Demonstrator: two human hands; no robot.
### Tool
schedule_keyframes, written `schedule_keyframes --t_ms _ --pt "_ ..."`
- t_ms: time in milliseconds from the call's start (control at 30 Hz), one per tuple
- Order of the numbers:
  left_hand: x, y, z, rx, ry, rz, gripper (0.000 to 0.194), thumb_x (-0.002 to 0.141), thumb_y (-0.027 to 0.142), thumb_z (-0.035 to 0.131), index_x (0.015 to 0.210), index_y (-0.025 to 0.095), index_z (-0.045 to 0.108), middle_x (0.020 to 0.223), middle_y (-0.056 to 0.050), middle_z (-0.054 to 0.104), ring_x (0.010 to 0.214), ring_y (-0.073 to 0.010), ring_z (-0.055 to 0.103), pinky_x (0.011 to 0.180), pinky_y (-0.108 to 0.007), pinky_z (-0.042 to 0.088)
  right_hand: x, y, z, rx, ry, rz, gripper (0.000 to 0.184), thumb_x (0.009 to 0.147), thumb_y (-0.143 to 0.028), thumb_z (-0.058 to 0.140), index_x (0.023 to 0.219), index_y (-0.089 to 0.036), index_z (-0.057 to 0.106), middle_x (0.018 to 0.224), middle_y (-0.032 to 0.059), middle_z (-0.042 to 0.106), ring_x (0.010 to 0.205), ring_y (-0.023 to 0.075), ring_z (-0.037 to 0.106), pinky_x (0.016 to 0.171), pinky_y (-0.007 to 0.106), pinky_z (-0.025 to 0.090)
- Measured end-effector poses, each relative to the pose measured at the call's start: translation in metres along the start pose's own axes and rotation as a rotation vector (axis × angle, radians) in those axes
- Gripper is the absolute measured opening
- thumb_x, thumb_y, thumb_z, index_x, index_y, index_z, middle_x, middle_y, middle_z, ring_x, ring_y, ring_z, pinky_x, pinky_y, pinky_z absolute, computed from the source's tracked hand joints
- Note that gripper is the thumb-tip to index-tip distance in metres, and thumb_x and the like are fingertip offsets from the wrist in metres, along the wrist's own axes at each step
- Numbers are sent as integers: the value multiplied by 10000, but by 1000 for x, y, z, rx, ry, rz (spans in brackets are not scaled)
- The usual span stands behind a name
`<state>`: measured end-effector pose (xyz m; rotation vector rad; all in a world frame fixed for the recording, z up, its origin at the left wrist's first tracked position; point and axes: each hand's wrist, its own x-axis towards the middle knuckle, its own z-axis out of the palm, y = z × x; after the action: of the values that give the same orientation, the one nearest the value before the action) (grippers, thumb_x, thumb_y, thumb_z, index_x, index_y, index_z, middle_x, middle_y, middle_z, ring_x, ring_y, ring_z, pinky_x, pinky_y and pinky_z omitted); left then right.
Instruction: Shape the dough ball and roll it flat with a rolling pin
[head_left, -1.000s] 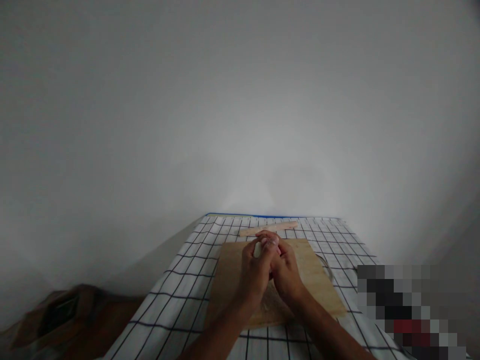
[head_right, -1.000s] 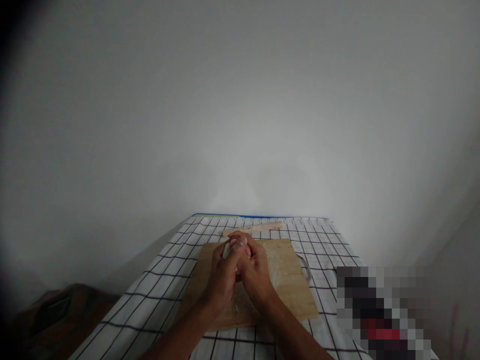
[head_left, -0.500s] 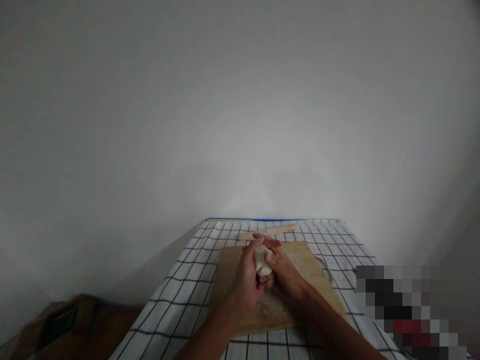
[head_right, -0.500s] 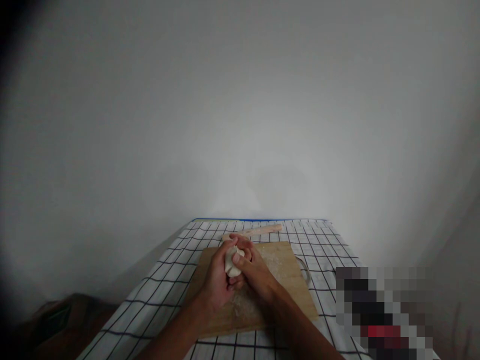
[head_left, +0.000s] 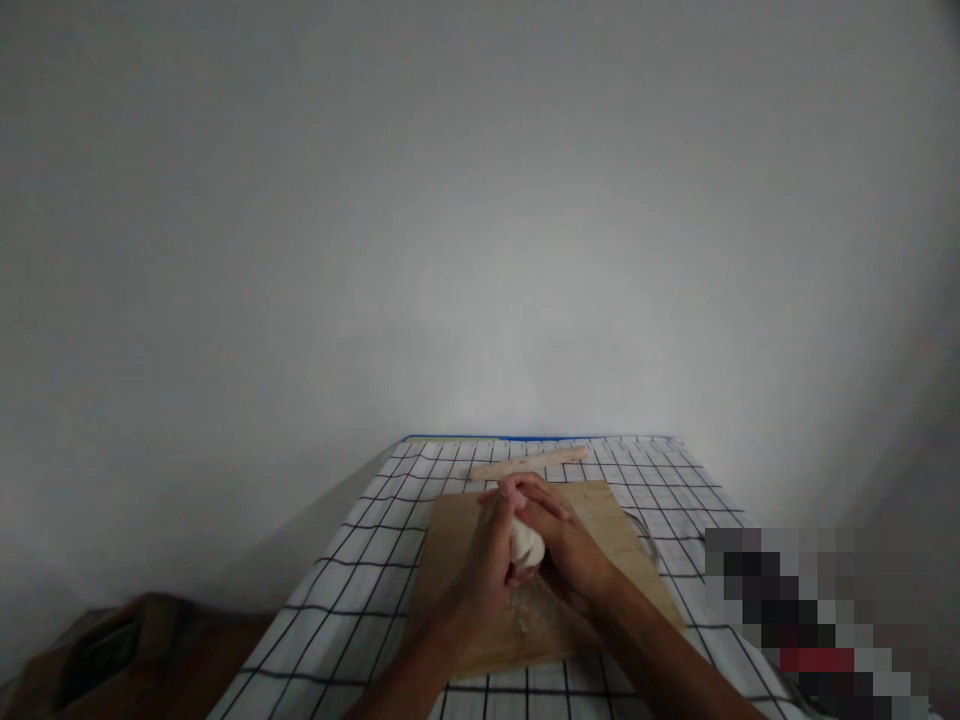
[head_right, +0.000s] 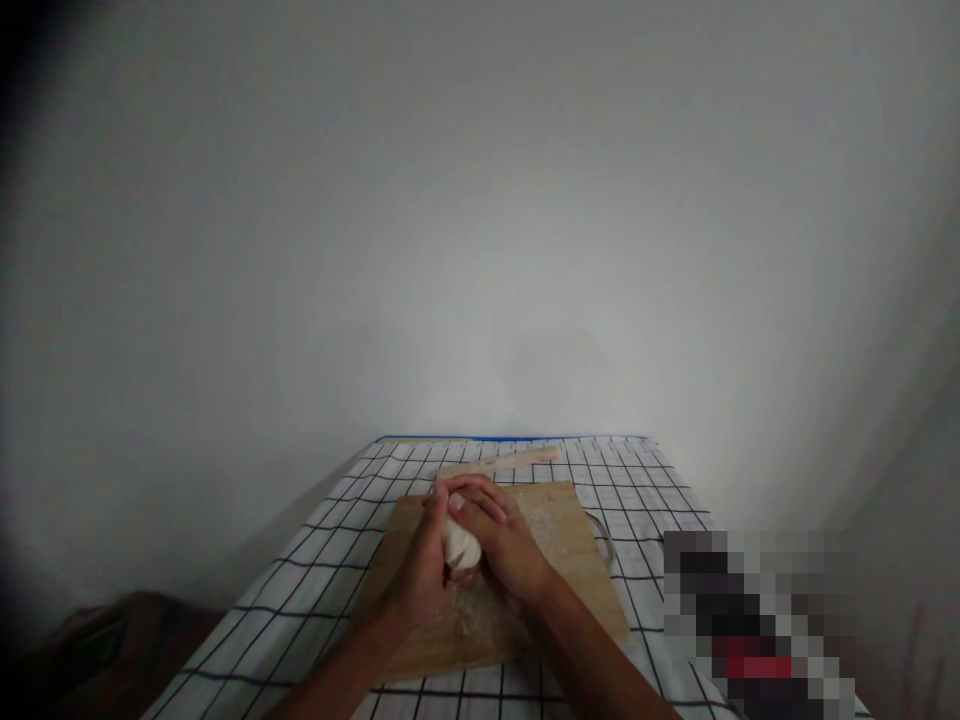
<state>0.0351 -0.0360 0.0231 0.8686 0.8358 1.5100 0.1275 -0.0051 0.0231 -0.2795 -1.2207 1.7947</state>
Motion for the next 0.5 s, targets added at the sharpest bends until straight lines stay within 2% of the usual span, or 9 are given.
schedule_keyframes --t_ms 100,167,233,300,367,433,500 --pt "-3 4 6 197 -10 163 408 768 583 778 719 181 730 497 -8 561 386 -111 426 374 -235 280 1 -2 3 15 10 -64 262 814 -406 808 984 -219 736 1041 68 778 973 240 719 920 386 543" --pt "-3 5 9 232 50 232 322 796 493 766 690 191 734 658 -66 678 500 -159 552 445 -270 404 2 -2 4 21 23 -79 268 788 -409 816 963 -217 752 1030 66 784 914 234 720 889 389 556" --pt "0 2 8 235 121 281 293 814 450 744 669 195 739 697 -83 695 612 -202 623 557 -297 495 5 0 4 6 27 -110 281 766 -424 825 951 -221 766 982 53 787 899 233 716 899 399 555" --pt "3 -3 5 199 150 250 254 800 429 753 685 203 733 685 -68 678 638 -210 623 573 -303 498 9 4 2 -9 43 -119 310 759 -442 825 978 -228 773 1004 51 786 966 243 707 953 418 536" --pt "6 -8 2 136 218 166 207 787 417 770 754 218 725 769 -57 706 691 -214 638 542 -289 475 12 9 -1 -33 85 -101 336 749 -457 832 982 -222 774 995 53 777 979 248 701 956 419 531" --pt "9 -9 0 87 256 80 262 828 488 726 819 227 709 834 -59 724 691 -213 641 487 -278 434 15 15 -4 -43 147 -75 353 751 -475 835 975 -210 768 947 47 760 922 232 692 888 384 545" --pt "12 -7 -1 37 227 6 387 884 601 621 840 223 694 780 -62 710 581 -186 594 416 -266 359 17 20 -9 -35 196 -60 395 773 -514 821 1002 -199 754 907 35 731 829 196 665 774 325 551"
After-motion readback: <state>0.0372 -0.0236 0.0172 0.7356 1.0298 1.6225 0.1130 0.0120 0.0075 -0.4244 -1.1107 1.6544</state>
